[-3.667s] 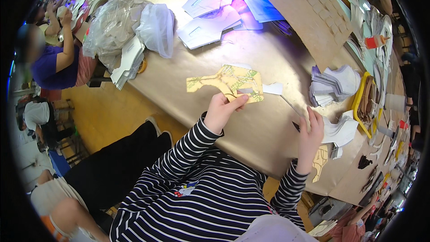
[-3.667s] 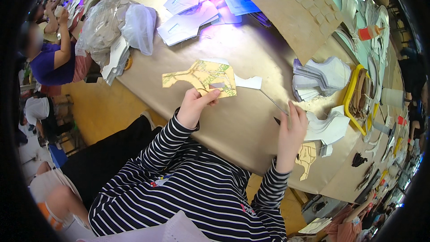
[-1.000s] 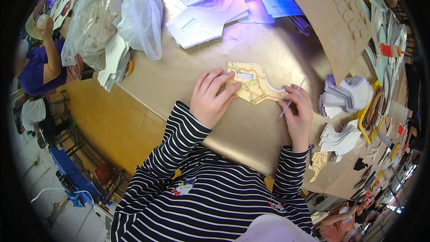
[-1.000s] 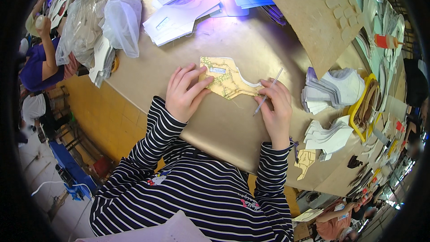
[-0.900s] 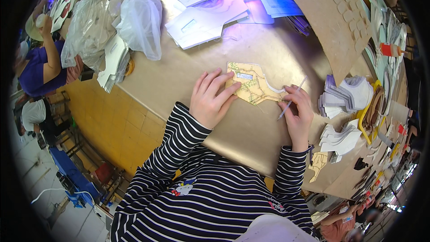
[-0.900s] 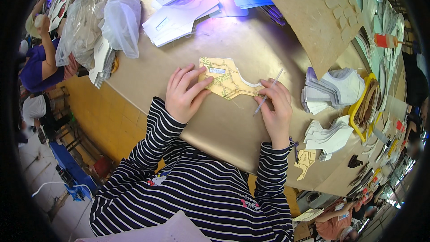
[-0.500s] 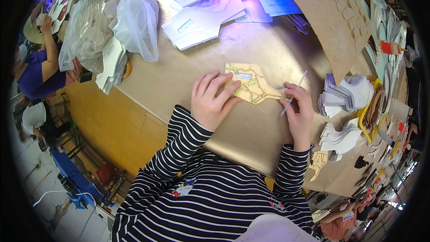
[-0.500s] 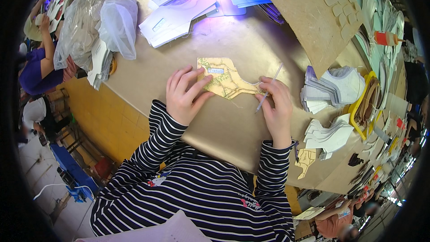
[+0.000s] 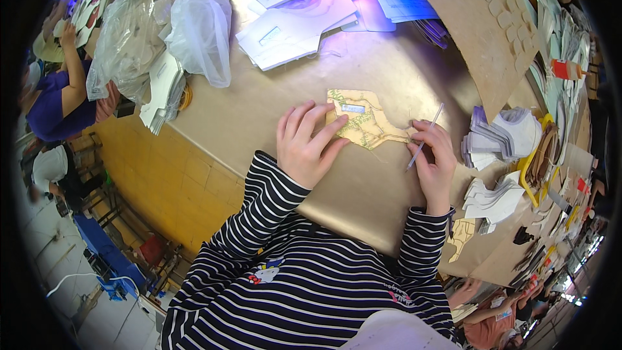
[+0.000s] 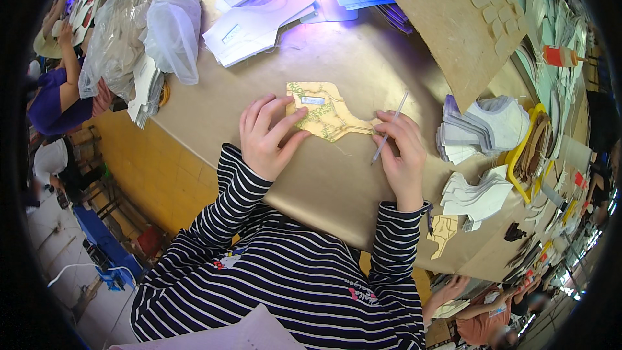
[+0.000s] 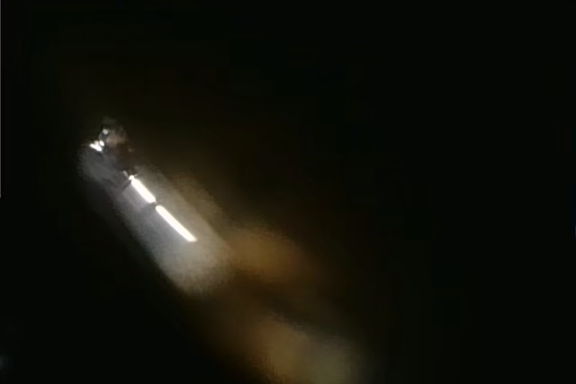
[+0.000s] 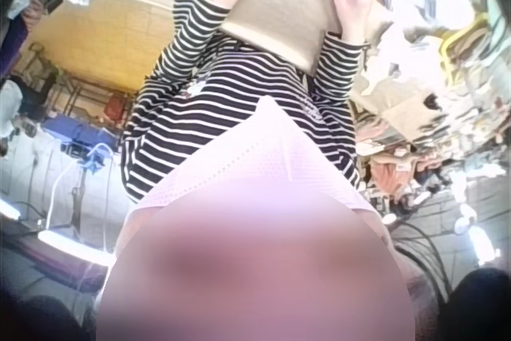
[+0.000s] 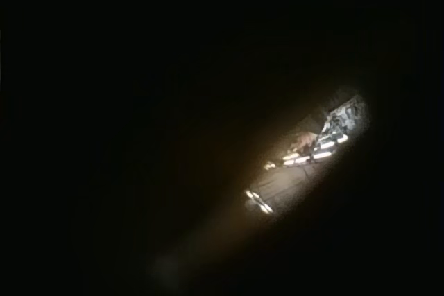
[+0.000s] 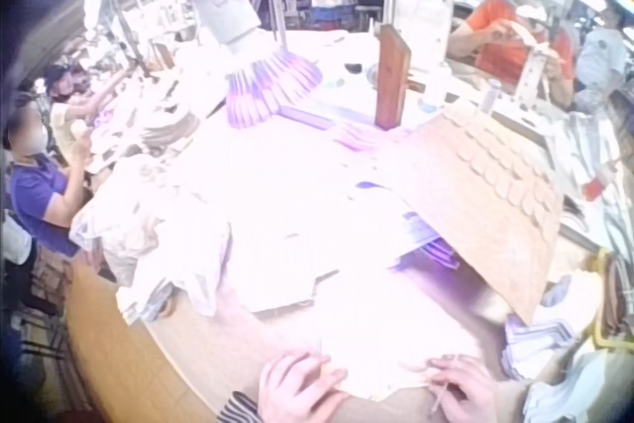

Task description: The person marks and cuts a beige cardboard mask template using a pen and a craft knife. They repeatedly align the template with a white paper pattern, trace lines, and cut along the marked edges. The finished mask is held up for inspection before the person continues working on another template.

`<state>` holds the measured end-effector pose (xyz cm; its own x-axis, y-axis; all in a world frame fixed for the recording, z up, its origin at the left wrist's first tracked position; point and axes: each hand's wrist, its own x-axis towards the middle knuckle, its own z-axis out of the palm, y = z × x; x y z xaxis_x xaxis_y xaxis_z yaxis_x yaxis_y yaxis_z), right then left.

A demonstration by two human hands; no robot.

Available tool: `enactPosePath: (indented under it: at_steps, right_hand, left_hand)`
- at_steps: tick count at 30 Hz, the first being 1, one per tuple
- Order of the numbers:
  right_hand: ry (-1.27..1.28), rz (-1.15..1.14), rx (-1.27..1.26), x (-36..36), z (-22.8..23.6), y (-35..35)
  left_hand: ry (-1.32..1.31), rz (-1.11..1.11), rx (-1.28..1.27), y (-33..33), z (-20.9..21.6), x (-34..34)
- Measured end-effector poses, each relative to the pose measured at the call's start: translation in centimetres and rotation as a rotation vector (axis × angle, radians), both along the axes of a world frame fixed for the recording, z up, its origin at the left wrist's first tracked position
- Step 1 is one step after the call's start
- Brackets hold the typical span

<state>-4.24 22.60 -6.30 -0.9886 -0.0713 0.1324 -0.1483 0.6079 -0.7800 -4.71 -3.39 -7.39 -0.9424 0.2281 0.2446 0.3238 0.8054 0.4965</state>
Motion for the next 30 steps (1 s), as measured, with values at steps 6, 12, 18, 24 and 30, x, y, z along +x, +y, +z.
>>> enactPosePath:
  at_steps: [6,12,18,24,30]
  right_hand:
    - [0.016,0.007,0.026,-0.1,0.2,0.0]
    - [0.001,-0.007,0.014,-0.2,0.3,-0.2]
    - [0.011,-0.016,0.015,-0.2,0.2,-0.2]
    - [-0.027,-0.011,-0.034,0.0,0.4,0.5]
    - [-0.08,-0.1,-0.167,0.5,0.2,0.8]
  left_hand:
    - [-0.01,-0.019,-0.033,0.4,0.4,0.3]
    - [-0.034,-0.042,0.007,2.0,0.5,0.8]
    - [-0.038,-0.107,-0.131,1.8,0.7,0.9]
    - [-0.029,-0.046,-0.11,2.7,0.7,0.7]
    - [-0.057,0.019,-0.052,3.9,0.8,0.7]
